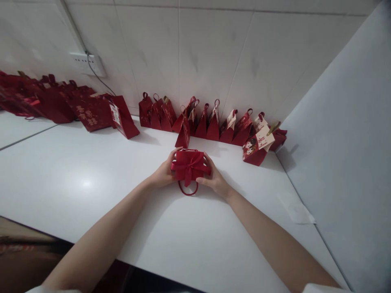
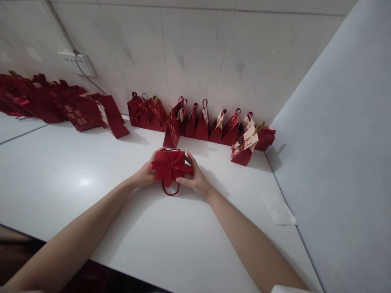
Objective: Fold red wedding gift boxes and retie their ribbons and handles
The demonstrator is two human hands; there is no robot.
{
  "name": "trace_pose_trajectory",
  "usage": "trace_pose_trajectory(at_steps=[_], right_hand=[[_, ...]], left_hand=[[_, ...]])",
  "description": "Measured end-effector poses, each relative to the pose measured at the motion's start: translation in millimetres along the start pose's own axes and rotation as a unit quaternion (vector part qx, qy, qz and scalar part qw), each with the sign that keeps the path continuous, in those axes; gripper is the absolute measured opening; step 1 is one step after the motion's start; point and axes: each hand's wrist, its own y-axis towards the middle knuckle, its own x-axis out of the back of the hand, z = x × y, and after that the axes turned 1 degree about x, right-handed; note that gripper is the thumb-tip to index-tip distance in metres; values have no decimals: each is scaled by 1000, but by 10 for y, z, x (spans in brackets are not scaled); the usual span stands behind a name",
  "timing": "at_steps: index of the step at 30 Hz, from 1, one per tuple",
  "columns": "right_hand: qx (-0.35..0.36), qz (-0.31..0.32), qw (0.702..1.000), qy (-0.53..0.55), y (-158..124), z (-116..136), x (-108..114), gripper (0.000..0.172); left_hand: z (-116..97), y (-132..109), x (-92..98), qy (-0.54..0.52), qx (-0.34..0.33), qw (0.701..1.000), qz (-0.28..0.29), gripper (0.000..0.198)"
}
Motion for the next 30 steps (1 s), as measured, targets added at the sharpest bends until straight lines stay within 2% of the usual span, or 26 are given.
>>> trace_pose_trajectory(at_steps=[6, 8, 10, 12, 14, 17, 20, 23, 27, 30], right_hand=[[-1, 4, 1000, 6, 32, -46, 42, 96], [-3, 18, 1000, 9, 36, -39, 51, 102], [-6, 40, 999, 17, 37, -11, 61, 112], [-12, 60, 998, 32, 36, 32, 74, 114], [-20, 81, 995, 50, 38, 73, 90, 106], [-40, 92, 993, 56, 52, 86, 120, 91], [-65, 57, 996, 36, 70, 25, 160, 69], [-76, 23, 994, 72, 81, -61, 203, 52], [-84, 16, 987, 134, 92, -125, 230, 51], [-87, 11, 987, 134, 95, -116, 227, 53]], left_hand=[[-35, 3, -17, 22, -4, 1000, 8, 102], [-59, -2, -14, 17, -7, 1000, 4, 101], [-76, -13, -7, -4, 10, 1000, 20, 103], [-78, -25, -3, -34, 46, 997, 43, 106], [-68, -33, -7, -67, 84, 992, 61, 106], [-70, -32, -24, -117, 107, 986, 60, 90], [-123, -27, -34, -131, 121, 983, 52, 71], [-187, -28, -32, -76, 151, 985, 45, 62], [-205, -29, -46, -12, 151, 987, 46, 72], [-180, -29, -70, 48, 161, 986, 20, 76]])
